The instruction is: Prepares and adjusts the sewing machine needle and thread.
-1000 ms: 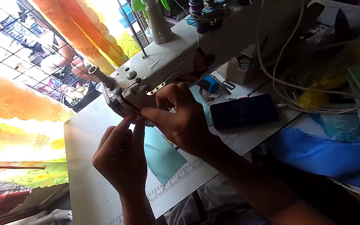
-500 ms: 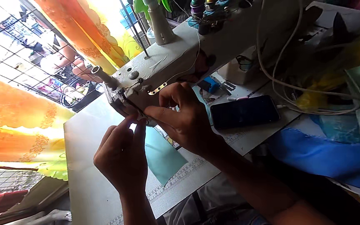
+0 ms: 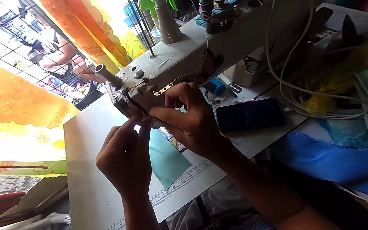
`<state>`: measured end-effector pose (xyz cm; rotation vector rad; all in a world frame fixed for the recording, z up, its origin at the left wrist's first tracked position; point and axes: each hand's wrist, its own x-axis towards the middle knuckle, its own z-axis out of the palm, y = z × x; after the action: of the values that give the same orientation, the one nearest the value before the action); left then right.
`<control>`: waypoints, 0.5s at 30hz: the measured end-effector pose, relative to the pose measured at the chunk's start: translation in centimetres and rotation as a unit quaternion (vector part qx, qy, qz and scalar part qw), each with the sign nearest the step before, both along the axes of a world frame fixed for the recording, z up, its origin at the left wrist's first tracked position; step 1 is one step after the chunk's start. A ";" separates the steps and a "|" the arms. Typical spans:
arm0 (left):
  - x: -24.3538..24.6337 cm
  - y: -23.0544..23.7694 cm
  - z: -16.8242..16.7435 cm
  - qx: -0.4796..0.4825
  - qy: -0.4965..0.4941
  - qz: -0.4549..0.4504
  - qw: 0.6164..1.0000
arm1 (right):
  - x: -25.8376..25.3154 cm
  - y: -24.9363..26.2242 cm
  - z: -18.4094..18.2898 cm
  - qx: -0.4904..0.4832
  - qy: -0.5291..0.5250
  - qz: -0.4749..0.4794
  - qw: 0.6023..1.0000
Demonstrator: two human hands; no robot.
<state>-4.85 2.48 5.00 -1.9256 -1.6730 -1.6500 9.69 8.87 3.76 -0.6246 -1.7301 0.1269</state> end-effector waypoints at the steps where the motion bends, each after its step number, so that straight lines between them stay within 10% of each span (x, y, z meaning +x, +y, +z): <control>1: 0.0 0.0 0.0 0.001 -0.001 -0.001 1.000 | 0.0 0.0 0.0 0.001 -0.001 -0.002 1.000; 15: -0.2 0.1 0.2 -0.002 0.000 -0.013 1.000 | -0.4 -0.1 0.3 0.009 -0.008 -0.026 1.000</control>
<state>-5.04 2.60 5.17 -1.9578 -1.6584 -1.6578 9.26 8.79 4.05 -0.6594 -1.7275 0.0702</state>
